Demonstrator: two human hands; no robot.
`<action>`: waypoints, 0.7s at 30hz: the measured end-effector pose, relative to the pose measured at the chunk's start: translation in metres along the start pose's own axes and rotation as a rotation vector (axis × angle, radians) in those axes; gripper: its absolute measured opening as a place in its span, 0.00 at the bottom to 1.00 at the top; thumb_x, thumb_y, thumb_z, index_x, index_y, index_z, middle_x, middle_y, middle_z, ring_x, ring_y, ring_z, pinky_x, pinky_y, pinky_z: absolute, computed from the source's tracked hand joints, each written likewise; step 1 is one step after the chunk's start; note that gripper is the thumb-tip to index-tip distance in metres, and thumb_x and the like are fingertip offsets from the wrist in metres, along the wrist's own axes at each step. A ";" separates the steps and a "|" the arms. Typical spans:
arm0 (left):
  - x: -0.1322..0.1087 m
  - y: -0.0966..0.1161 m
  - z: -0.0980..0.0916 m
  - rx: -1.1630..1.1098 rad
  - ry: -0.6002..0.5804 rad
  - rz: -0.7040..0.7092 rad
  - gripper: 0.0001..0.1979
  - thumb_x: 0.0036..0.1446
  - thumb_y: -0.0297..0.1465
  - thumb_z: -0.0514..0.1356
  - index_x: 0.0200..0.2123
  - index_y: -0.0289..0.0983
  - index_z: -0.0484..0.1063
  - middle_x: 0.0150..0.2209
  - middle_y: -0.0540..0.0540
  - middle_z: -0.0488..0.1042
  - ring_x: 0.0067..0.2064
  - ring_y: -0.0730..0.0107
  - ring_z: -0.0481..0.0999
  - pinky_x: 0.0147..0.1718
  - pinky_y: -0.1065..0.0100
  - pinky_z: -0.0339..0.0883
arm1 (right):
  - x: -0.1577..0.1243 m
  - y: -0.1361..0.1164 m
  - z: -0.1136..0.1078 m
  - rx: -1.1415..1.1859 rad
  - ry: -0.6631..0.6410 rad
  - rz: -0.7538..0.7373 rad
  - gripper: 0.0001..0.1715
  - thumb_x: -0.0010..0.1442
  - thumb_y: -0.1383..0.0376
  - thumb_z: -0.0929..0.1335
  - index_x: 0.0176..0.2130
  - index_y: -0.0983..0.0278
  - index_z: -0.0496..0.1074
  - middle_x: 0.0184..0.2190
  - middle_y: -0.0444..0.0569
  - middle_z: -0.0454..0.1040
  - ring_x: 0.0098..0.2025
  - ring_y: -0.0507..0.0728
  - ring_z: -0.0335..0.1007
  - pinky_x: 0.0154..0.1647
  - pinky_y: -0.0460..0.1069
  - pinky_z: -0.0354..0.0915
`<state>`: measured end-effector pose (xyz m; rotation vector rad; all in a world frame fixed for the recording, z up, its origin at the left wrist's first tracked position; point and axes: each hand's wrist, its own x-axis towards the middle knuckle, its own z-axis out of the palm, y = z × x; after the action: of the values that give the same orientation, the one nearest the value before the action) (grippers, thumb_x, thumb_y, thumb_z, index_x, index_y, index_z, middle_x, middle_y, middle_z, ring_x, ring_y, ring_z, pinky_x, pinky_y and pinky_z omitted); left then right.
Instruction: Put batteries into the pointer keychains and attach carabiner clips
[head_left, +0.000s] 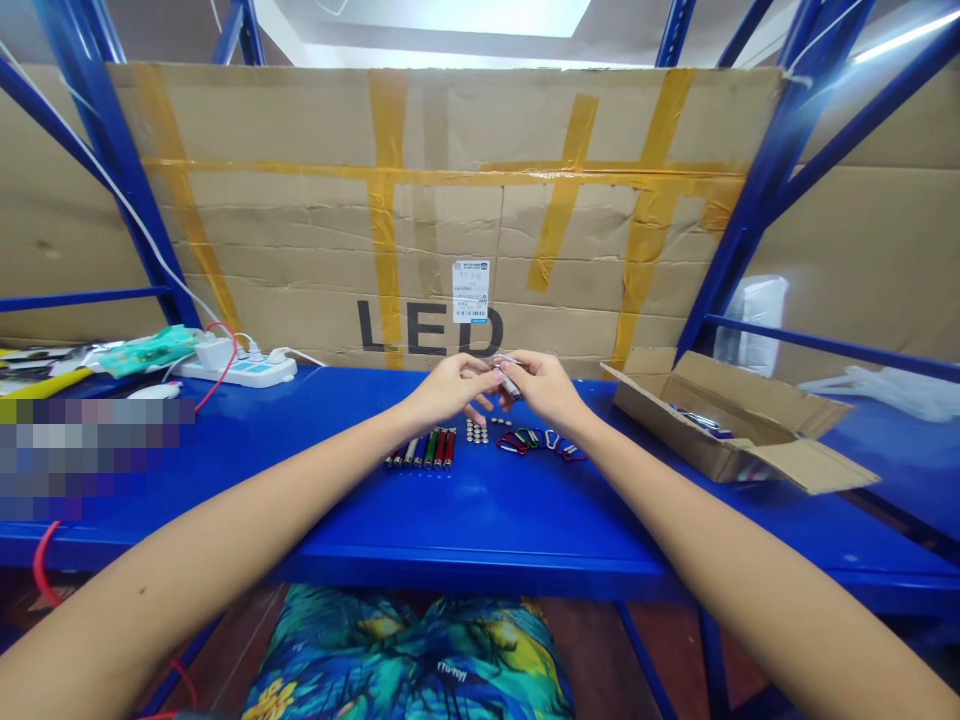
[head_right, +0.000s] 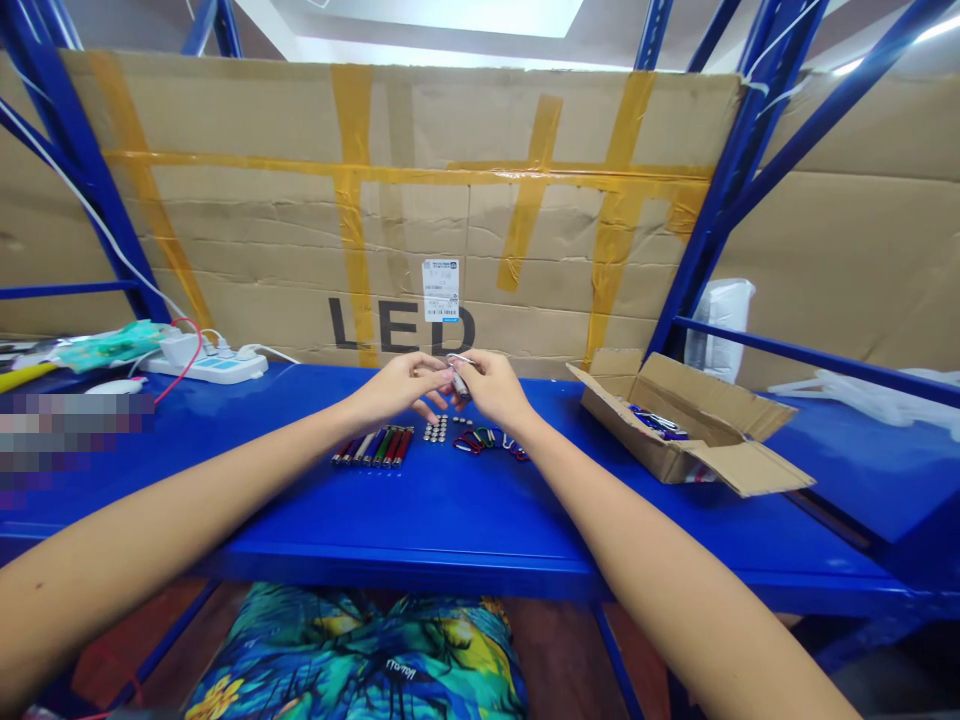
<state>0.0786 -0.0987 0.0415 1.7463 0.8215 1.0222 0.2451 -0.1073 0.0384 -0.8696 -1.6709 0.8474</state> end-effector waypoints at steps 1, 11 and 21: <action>-0.002 0.000 0.002 -0.048 -0.052 -0.024 0.14 0.58 0.37 0.63 0.40 0.32 0.71 0.33 0.39 0.76 0.32 0.66 0.77 0.27 0.64 0.74 | 0.000 0.000 0.001 -0.033 0.003 -0.019 0.12 0.61 0.57 0.66 0.32 0.64 0.71 0.20 0.44 0.71 0.21 0.53 0.67 0.24 0.49 0.66; 0.000 -0.004 -0.003 -0.298 -0.015 -0.123 0.02 0.58 0.26 0.62 0.34 0.31 0.73 0.32 0.42 0.78 0.34 0.70 0.78 0.36 0.64 0.76 | -0.001 0.001 0.006 -0.458 0.096 -0.234 0.13 0.62 0.66 0.63 0.32 0.64 0.75 0.27 0.48 0.75 0.32 0.56 0.69 0.36 0.49 0.61; 0.005 -0.009 0.001 0.095 0.132 0.082 0.09 0.61 0.24 0.52 0.44 0.36 0.68 0.27 0.50 0.70 0.26 0.75 0.70 0.29 0.67 0.70 | 0.006 0.000 0.001 0.141 0.029 0.230 0.07 0.55 0.67 0.65 0.27 0.65 0.71 0.16 0.37 0.50 0.17 0.49 0.45 0.20 0.48 0.56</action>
<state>0.0806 -0.0914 0.0339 1.8201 0.8995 1.1807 0.2432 -0.1027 0.0413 -0.9826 -1.4847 1.0911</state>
